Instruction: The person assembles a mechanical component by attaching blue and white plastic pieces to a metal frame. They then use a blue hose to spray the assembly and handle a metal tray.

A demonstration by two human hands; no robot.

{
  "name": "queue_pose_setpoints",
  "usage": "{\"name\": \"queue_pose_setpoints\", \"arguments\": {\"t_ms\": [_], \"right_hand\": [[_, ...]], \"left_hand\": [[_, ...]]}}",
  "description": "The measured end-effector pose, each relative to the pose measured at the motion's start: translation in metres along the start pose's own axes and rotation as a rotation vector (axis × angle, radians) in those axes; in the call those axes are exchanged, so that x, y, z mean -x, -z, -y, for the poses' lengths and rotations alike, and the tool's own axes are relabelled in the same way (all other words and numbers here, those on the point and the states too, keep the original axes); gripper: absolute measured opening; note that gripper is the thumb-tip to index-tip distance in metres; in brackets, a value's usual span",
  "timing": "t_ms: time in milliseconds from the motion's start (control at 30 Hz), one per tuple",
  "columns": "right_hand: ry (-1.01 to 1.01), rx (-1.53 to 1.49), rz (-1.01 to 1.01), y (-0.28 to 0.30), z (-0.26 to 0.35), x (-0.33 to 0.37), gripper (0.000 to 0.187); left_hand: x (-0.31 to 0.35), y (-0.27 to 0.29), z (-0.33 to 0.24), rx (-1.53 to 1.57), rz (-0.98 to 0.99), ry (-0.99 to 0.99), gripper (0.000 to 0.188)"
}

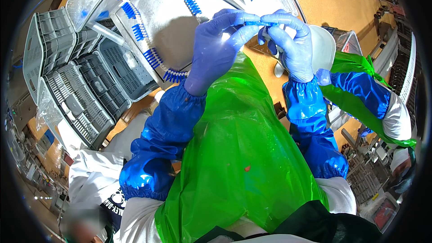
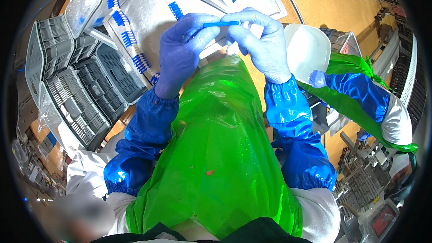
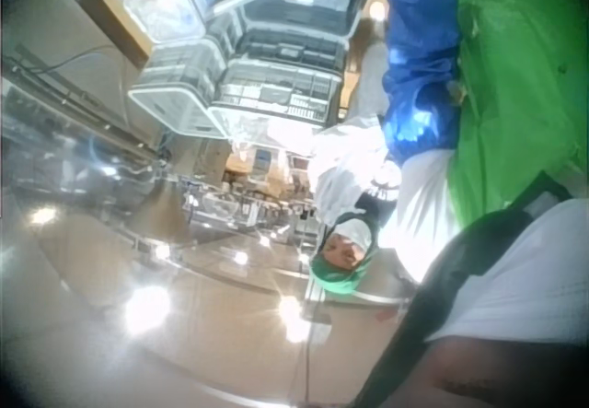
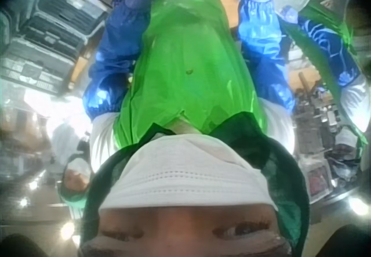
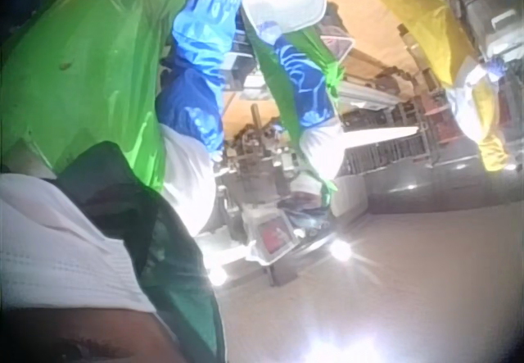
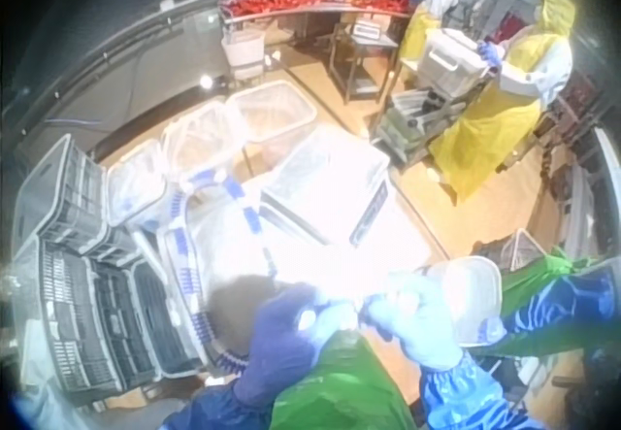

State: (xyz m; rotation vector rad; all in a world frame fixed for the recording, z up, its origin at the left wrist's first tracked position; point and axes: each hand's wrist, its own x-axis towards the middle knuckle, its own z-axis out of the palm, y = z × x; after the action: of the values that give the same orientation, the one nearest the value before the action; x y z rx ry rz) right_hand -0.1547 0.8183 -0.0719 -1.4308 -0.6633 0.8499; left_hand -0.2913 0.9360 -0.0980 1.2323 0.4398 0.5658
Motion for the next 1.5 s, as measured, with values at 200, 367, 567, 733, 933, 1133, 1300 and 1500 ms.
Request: {"name": "queue_pose_setpoints", "arguments": {"t_ms": [200,367,567,733,933,1133,1300,1500], "right_hand": [[-0.011,-0.040,0.031,-0.001,0.000,0.001,0.021],[-0.085,-0.215,0.095,-0.002,-0.002,0.004,0.030],[-0.302,-0.962,0.008,0.002,-0.023,-0.001,0.046],[-0.351,-0.806,-0.072,0.002,-0.037,0.011,0.037],[-0.289,-0.423,0.064,-0.012,-0.001,0.008,0.034],[-0.395,-0.951,0.060,-0.003,-0.009,0.002,0.050],[-0.378,-1.105,0.066,-0.006,-0.016,0.002,0.053],[-0.379,-1.126,0.058,-0.006,-0.019,0.003,0.053]], "left_hand": [[0.005,-0.004,-0.005,0.018,-0.052,-0.031,0.015],[0.008,-0.001,-0.008,-0.083,-0.125,-0.066,0.016],[0.012,0.041,-0.001,-0.113,-0.393,0.065,0.021],[0.024,0.025,-0.016,-0.235,-0.306,0.061,0.023],[0.022,0.008,-0.028,-0.183,-0.238,-0.007,0.022],[0.008,0.048,0.011,-0.165,-0.459,0.024,0.018],[0.015,0.156,0.141,-0.445,-0.596,0.206,0.022],[0.009,0.160,0.156,-1.035,-0.542,0.255,0.028]]}}
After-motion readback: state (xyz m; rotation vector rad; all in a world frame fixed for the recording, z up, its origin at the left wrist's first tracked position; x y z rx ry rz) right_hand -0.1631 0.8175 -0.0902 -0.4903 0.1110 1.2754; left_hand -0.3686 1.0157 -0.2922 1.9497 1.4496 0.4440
